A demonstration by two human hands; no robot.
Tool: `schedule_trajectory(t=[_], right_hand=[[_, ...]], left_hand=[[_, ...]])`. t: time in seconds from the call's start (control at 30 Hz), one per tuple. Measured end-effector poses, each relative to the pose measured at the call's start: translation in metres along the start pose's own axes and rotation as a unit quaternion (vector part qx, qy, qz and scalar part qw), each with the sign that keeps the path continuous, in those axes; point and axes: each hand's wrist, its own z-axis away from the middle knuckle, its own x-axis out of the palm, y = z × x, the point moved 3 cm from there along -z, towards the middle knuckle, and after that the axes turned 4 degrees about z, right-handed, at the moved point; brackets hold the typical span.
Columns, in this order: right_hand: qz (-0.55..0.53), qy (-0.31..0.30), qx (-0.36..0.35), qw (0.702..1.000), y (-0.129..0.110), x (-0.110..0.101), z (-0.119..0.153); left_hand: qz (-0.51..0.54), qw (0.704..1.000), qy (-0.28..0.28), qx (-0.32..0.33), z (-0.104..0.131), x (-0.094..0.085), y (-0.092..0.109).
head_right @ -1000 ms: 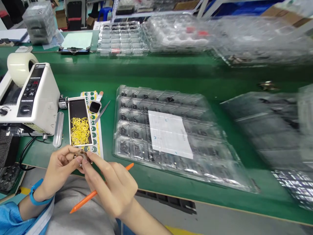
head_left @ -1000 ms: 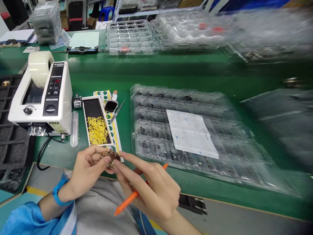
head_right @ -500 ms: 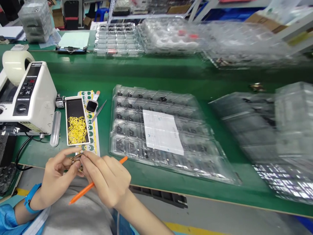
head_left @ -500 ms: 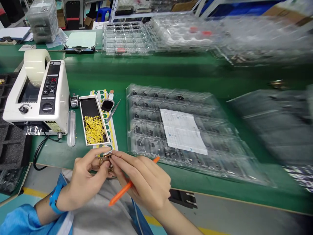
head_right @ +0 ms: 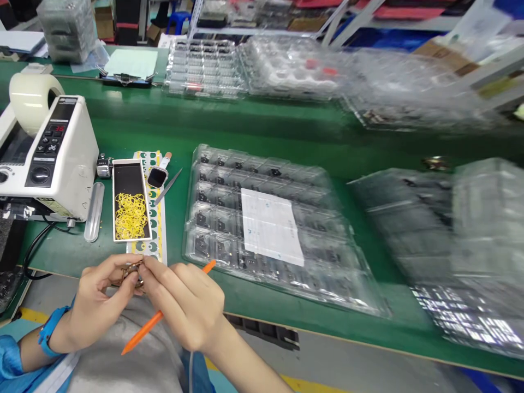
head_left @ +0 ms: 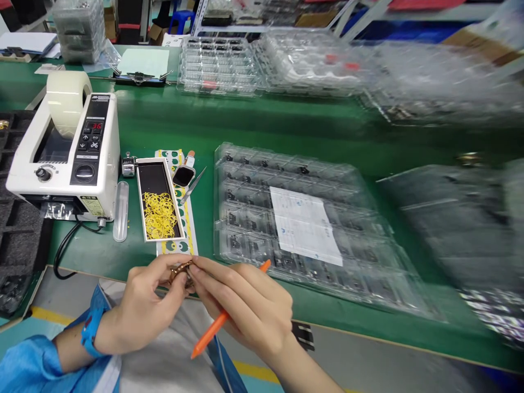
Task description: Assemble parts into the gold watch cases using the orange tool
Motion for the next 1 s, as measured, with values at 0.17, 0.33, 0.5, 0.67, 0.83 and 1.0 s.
schedule_trajectory(t=[0.17, 0.33, 0.5, 0.67, 0.83, 1.0], right_hand=[[0.002, 0.041, 0.049, 0.998, -0.008, 0.006, 0.004], [-0.022, 0.036, 0.074, 0.996, -0.007, 0.012, 0.006], [0.002, 0.037, 0.048, 0.998, -0.005, 0.011, 0.006], [0.045, 0.016, 0.018, 0.999, -0.007, 0.008, 0.003], [0.056, 0.025, -0.008, 0.998, -0.008, 0.003, 0.001], [0.045, 0.028, 0.024, 0.998, -0.007, 0.008, 0.002]], left_hand=[[-0.041, 0.997, 0.015, 0.059, 0.0, 0.001, 0.004], [-0.013, 0.999, 0.022, 0.021, -0.002, 0.001, -0.001], [0.003, 0.999, 0.03, 0.028, -0.002, 0.001, -0.001], [-0.007, 0.999, 0.031, 0.026, 0.002, 0.001, 0.0], [-0.071, 0.992, 0.044, 0.091, 0.005, 0.003, 0.004], [-0.034, 0.998, 0.041, 0.035, 0.004, 0.004, -0.001]])
